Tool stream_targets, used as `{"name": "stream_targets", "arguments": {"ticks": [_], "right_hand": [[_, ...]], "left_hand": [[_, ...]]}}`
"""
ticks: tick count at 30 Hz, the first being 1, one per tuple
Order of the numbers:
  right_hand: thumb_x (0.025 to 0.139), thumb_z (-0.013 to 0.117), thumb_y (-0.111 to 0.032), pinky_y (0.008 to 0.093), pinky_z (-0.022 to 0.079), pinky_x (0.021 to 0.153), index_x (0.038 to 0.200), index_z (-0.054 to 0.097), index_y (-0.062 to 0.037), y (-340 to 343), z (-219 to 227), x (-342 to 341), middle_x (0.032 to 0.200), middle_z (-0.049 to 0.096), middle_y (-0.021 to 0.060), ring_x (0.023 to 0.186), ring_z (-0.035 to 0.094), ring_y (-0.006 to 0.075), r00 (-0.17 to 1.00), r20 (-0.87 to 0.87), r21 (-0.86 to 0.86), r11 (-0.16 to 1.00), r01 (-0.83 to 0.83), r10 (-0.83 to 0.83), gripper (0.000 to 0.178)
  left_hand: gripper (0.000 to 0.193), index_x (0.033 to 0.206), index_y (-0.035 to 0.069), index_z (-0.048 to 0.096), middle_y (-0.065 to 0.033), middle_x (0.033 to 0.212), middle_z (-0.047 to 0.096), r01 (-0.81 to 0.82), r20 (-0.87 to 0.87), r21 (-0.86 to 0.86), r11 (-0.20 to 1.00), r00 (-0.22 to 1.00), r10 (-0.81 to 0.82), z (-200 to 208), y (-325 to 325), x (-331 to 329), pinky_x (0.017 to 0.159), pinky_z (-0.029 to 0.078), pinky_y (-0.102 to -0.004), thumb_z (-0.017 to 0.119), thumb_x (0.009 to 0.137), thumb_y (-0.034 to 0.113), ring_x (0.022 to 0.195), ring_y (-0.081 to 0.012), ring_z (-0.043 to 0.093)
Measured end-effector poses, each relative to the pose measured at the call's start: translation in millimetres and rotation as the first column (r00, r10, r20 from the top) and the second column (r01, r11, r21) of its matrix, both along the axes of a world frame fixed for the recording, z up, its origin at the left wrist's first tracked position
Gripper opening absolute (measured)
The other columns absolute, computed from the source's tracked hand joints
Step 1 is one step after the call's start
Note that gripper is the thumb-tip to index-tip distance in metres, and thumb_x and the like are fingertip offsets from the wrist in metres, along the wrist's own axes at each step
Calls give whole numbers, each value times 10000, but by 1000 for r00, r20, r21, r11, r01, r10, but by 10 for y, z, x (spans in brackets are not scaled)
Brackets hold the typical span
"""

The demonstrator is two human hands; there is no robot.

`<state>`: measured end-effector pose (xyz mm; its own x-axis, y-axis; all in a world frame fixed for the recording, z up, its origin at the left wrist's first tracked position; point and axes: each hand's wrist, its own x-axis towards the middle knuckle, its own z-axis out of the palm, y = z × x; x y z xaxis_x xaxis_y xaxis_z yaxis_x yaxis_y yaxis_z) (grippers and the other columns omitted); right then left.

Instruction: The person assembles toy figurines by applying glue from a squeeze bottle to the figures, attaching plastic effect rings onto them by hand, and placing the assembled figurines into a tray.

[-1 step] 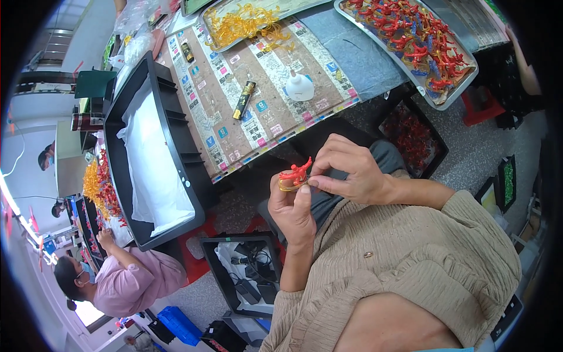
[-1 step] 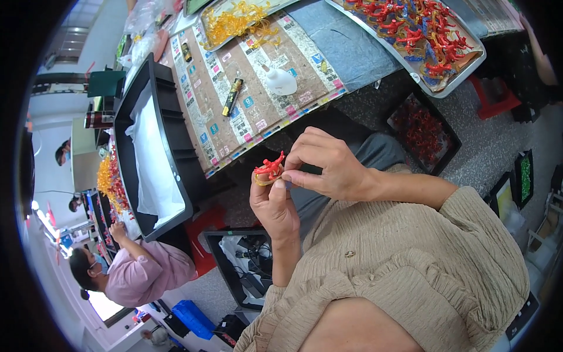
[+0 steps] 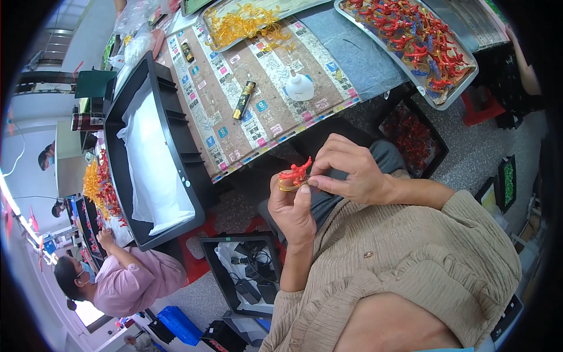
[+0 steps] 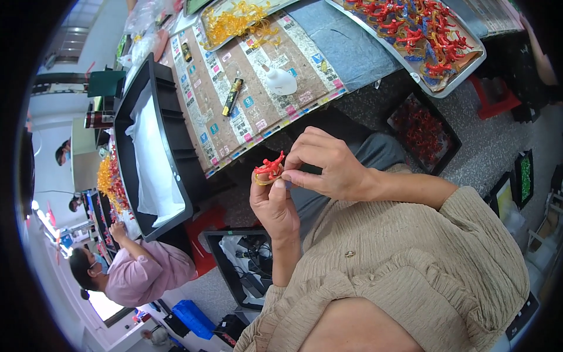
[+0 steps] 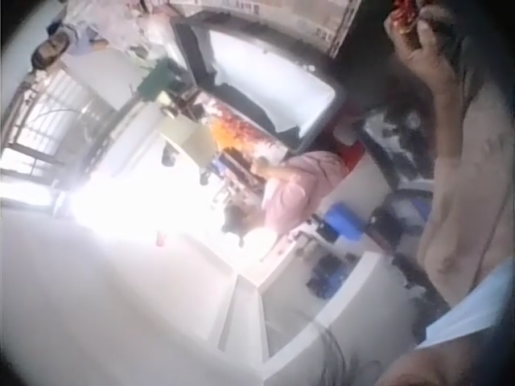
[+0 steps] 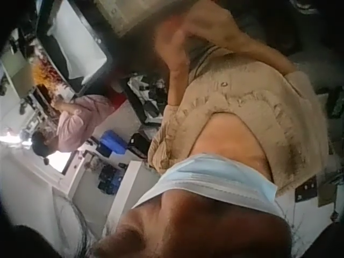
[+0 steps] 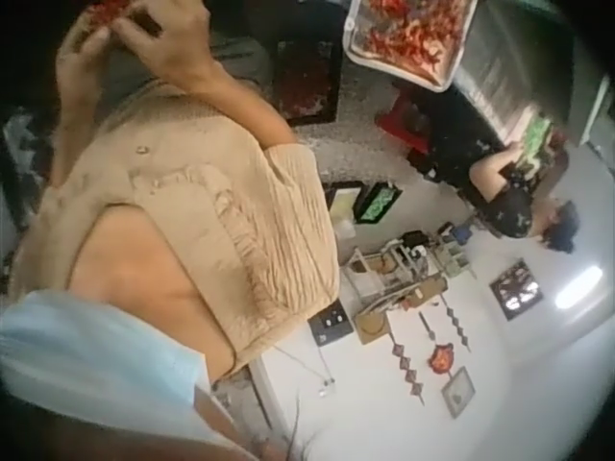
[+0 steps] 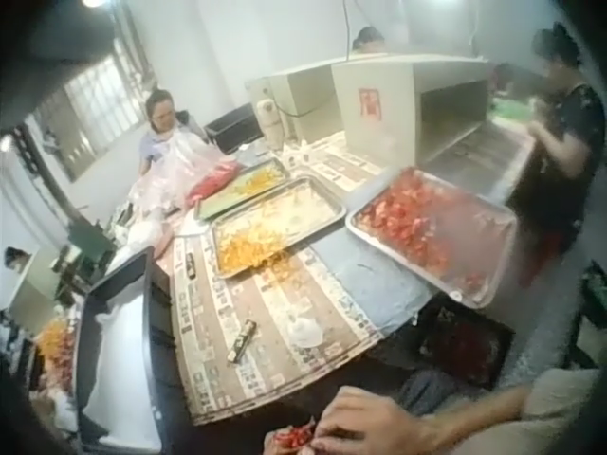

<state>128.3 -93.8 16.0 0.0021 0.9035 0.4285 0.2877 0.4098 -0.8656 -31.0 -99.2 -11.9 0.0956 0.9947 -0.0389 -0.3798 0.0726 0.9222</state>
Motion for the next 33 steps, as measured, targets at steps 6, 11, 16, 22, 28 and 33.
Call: {"name": "stream_targets", "arguments": {"ticks": [6, 11, 16, 22, 28, 33], "right_hand": [[698, 760, -22, 318, 456, 679, 786, 652, -26, -3, -19, 3, 788, 611, 70, 765, 563, 217, 1000, -7, -15, 1000, -4, 4, 140], [705, 755, -51, 312, 462, 658, 784, 641, -40, -5, -22, 9, 773, 606, 59, 750, 563, 208, 1000, 7, 6, 1000, 9, -9, 139], [705, 755, -54, 312, 465, 659, 785, 645, -39, -5, -10, 11, 773, 607, 58, 753, 565, 208, 1000, 20, 8, 1000, 13, -13, 136], [710, 755, -65, 316, 475, 675, 791, 659, -34, 4, -6, 35, 788, 622, 65, 767, 579, 212, 999, 28, -14, 999, 29, -28, 129], [731, 757, -78, 319, 483, 683, 798, 661, -15, 26, -1, 90, 789, 628, 76, 762, 598, 215, 999, -15, -98, 995, 30, -32, 133], [764, 743, -55, 286, 482, 678, 838, 668, -5, 17, 19, 108, 820, 635, 72, 779, 605, 171, 996, -87, -228, 974, -12, -8, 116]], "left_hand": [[206, 1088, 22, 586, -30, 1019, 619, -2, -5, -3, 1000, 1000, 2, -17, 1, -5, 818, 495, -269, 598, 883, 16, 900, -106, 601], [200, 1084, 24, 588, -34, 1015, 626, 8, 9, -14, 1000, 1000, -8, -27, 6, -3, 790, 511, -273, 606, 885, 22, 889, -114, 611], [217, 1107, 16, 593, -51, 1037, 631, -10, 15, -16, 1000, 1000, 10, -61, -2, -9, 777, 528, -287, 605, 891, 31, 892, -130, 619], [240, 1139, 3, 583, -69, 1056, 631, 38, 68, -49, 998, 997, -34, -41, 1, 0, 773, 533, -289, 601, 906, 55, 896, -144, 623], [304, 1191, -22, 561, -69, 1037, 621, 168, 281, -249, 954, 955, -95, 164, 34, 17, 778, 548, -284, 616, 900, 45, 867, -138, 629], [286, 1209, -33, 521, -110, 1062, 631, 216, 334, -290, 932, 936, -112, 107, 52, -11, 778, 576, -266, 549, 947, 80, 874, -149, 652]]}}
